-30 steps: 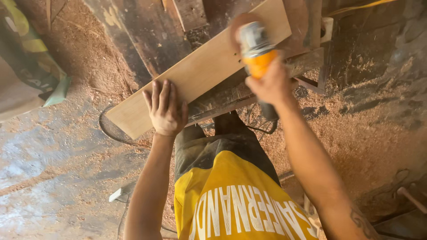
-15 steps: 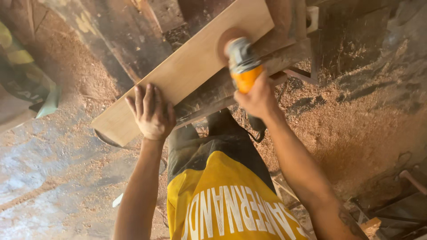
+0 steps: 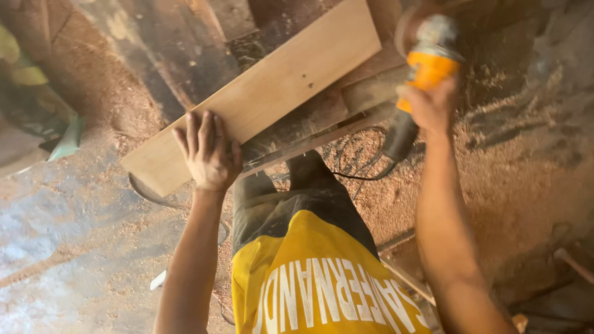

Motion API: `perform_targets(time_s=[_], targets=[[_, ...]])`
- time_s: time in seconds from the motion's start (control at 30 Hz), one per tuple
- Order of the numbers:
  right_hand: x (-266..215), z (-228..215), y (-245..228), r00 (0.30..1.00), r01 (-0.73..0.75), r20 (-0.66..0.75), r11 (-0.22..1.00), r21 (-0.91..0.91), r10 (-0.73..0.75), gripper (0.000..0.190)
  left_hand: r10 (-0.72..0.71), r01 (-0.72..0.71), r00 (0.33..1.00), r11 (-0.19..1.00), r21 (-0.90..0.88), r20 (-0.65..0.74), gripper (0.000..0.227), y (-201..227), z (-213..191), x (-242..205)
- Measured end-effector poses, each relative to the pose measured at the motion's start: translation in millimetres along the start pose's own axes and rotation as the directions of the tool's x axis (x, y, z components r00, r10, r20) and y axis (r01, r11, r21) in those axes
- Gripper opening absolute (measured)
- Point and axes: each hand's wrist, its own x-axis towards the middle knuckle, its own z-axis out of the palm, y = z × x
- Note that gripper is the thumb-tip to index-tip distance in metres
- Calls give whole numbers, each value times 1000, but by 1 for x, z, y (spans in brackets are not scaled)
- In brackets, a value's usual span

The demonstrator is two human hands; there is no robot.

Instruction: The person uses an angle grinder with a sanding disc to smooth the surface of a wooden plank. They hold the plank with one hand and move the grinder back and forth along its length, generating sawdust.

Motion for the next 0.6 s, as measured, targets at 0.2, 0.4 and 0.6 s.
perform_targets(time_s=[0.2, 0.4, 0.6], targets=[[-93, -15, -14, 992, -66, -76, 942, 329, 96, 53, -382, 379, 922, 924, -61, -67, 75, -19, -32, -25], [-162, 17, -7, 975, -188, -11, 851, 491, 222, 49, -989, 619, -35, -135, -774, 144, 67, -107, -43, -110], [-196, 45, -16, 977, -50, -153, 863, 503, 147, 41, -769, 527, 334, -327, -784, 545, 61, -161, -29, -131]])
